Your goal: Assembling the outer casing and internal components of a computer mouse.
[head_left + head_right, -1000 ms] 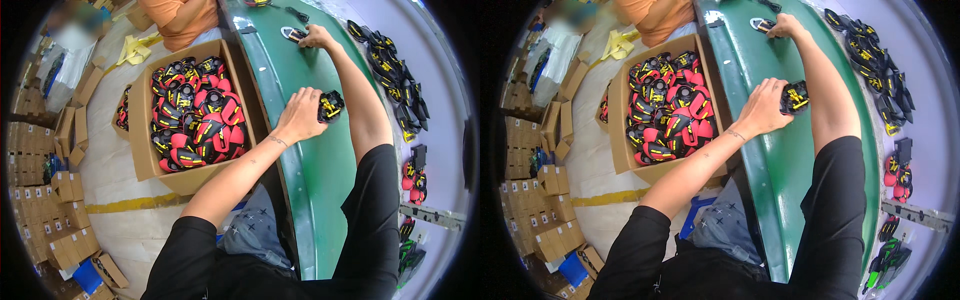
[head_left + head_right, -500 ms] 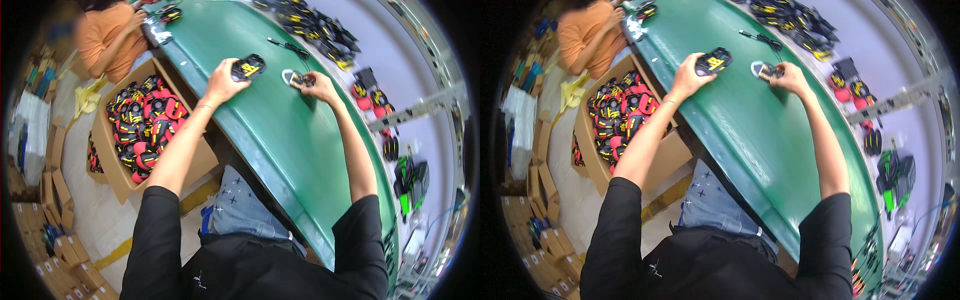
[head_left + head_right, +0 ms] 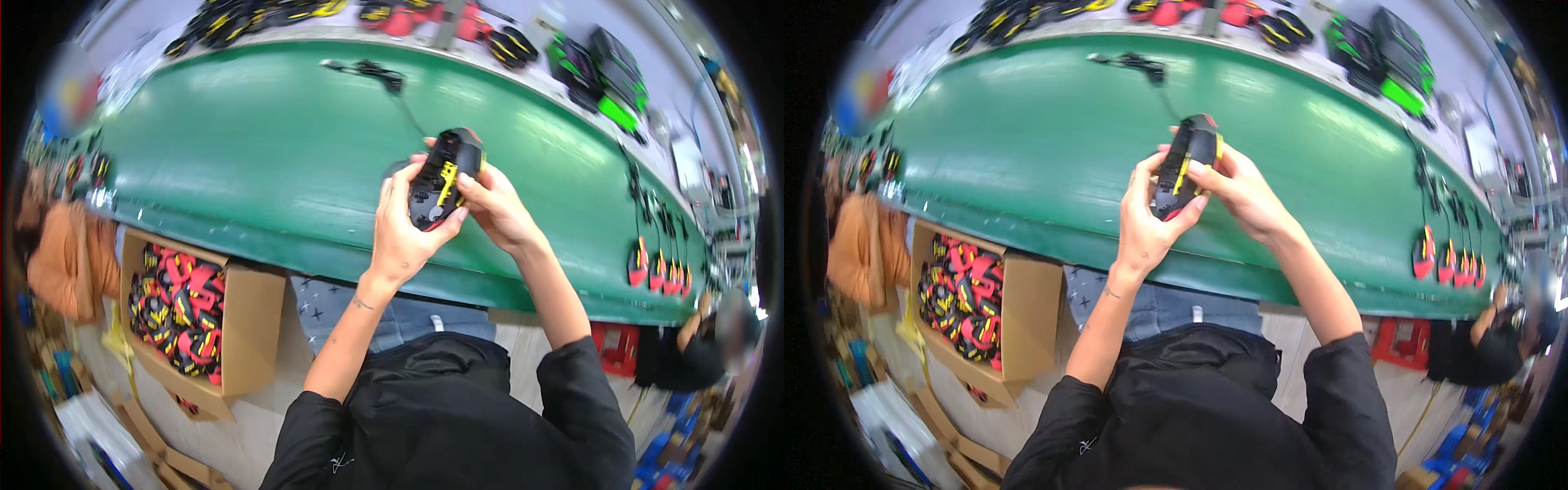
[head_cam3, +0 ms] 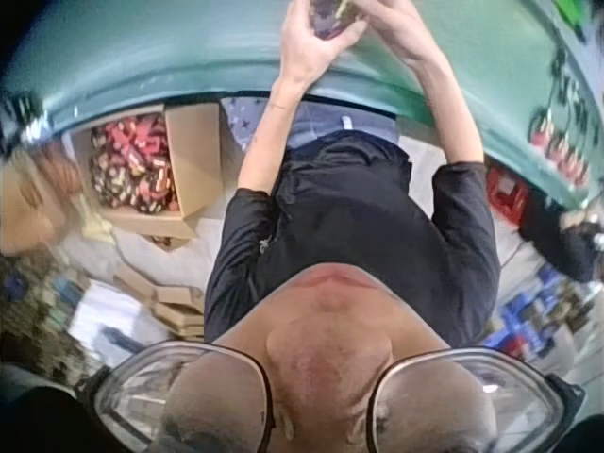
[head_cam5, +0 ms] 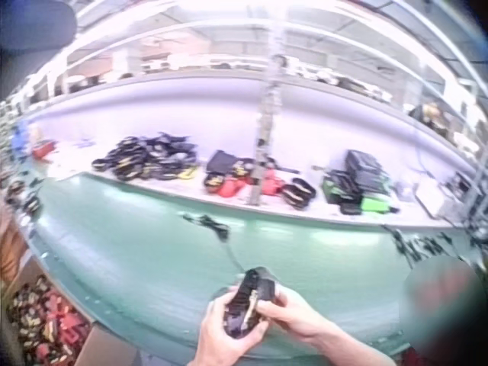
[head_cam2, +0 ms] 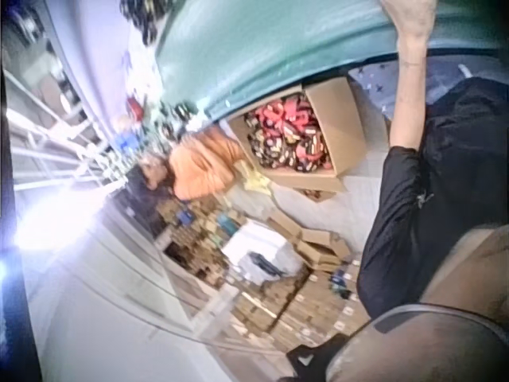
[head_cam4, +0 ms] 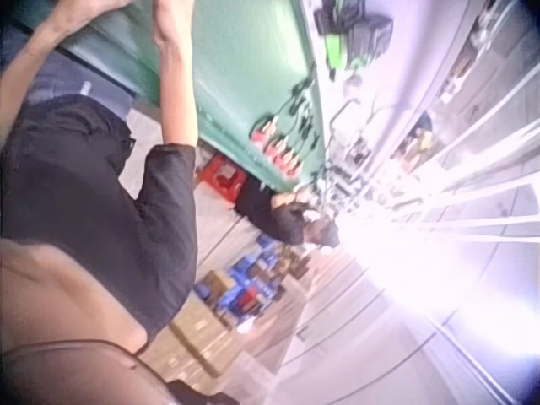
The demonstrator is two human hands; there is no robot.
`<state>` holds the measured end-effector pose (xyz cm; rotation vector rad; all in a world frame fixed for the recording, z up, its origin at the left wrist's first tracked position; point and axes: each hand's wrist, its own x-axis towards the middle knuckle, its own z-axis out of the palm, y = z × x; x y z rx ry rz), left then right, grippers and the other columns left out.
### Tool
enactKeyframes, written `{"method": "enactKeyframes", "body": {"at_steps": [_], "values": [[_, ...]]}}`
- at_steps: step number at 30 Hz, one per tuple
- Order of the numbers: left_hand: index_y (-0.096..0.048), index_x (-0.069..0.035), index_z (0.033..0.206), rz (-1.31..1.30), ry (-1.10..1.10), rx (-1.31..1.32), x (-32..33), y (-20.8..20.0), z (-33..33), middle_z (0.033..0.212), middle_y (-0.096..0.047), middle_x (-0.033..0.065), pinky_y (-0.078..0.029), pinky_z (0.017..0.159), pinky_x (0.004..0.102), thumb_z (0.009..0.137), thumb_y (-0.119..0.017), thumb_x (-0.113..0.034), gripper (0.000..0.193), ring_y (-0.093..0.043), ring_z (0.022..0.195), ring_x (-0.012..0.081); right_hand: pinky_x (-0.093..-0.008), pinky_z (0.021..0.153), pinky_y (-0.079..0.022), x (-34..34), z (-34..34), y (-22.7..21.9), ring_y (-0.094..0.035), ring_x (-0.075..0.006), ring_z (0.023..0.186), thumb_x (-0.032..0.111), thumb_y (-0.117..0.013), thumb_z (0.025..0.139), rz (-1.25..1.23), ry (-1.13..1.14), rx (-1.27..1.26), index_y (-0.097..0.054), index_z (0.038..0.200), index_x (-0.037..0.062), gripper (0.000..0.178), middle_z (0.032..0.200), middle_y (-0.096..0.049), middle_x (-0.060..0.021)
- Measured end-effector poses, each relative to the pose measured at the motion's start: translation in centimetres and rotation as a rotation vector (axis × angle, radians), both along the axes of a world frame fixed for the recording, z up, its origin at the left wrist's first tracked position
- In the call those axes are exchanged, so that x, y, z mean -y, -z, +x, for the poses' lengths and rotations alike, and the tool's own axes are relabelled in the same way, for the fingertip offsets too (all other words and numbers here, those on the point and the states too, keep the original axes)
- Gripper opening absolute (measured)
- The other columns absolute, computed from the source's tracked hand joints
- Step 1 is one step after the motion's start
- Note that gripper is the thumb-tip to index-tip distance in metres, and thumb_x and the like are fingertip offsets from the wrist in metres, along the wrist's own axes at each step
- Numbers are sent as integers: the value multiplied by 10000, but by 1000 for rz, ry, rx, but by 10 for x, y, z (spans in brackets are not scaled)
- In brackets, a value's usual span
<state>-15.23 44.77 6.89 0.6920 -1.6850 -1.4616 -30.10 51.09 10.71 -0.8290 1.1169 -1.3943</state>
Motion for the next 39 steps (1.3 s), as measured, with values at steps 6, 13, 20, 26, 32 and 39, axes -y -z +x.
{"method": "enactKeyframes", "body": {"at_steps": [6, 13, 20, 26, 32, 39], "values": [[-542, -9, 1270, -245, 201, 290, 27, -17, 6, 1243, -538, 161, -426, 1014, 411, 667, -858, -364, 768, -490, 1213, 317, -382, 994, -474, -23, -45, 6, -623, -239, 1122, 397, -515, 974, 0, 193, 70, -454, 1373, -11, 574, 1240, -618, -149], [-563, -5, 1241, -652, 68, 748, 51, -3, -7, 1169, -581, 153, -448, 960, 399, 666, -851, -365, 737, -546, 1088, 301, -378, 862, -505, -23, -79, 38, -640, -296, 948, 453, -689, 836, 196, 659, -1347, -592, 1269, 71, 586, 1071, -662, -151], [-587, 46, 1009, -134, 369, 784, 82, -8, -41, 862, -653, 114, -524, 689, 313, 715, -828, -245, 479, -655, 758, 214, -429, 859, -483, -24, -77, 36, -617, -336, 934, 267, -791, 669, -55, 562, -1528, -652, 1044, 80, 442, 1057, -655, -120], [-562, 9, 1067, 548, 565, 104, 75, 1, -63, 931, -634, 85, -556, 660, 273, 864, -642, -43, 225, -655, 768, 138, -380, 857, -516, -7, -34, 59, -635, -295, 1017, 143, -732, 790, -509, 529, -1103, -647, 1109, 11, 356, 1068, -675, -146], [-499, 56, 1184, 696, 677, 74, 61, -2, -64, 1029, -634, 175, -619, 695, 377, 886, -561, -57, 324, -686, 825, 233, -351, 735, -546, -16, -45, 43, -695, -248, 802, 147, -721, 822, -384, 515, -797, -674, 1058, -16, 290, 885, -712, -143], [-513, 85, 1164, 700, 806, 169, 57, -2, -55, 914, -654, 231, -591, 633, 353, 950, -498, -301, 442, -683, 712, 258, -273, 742, -531, -4, -61, 47, -675, -120, 801, 128, -741, 835, 29, 295, -310, -619, 1177, -8, 388, 908, -731, -121]]}}
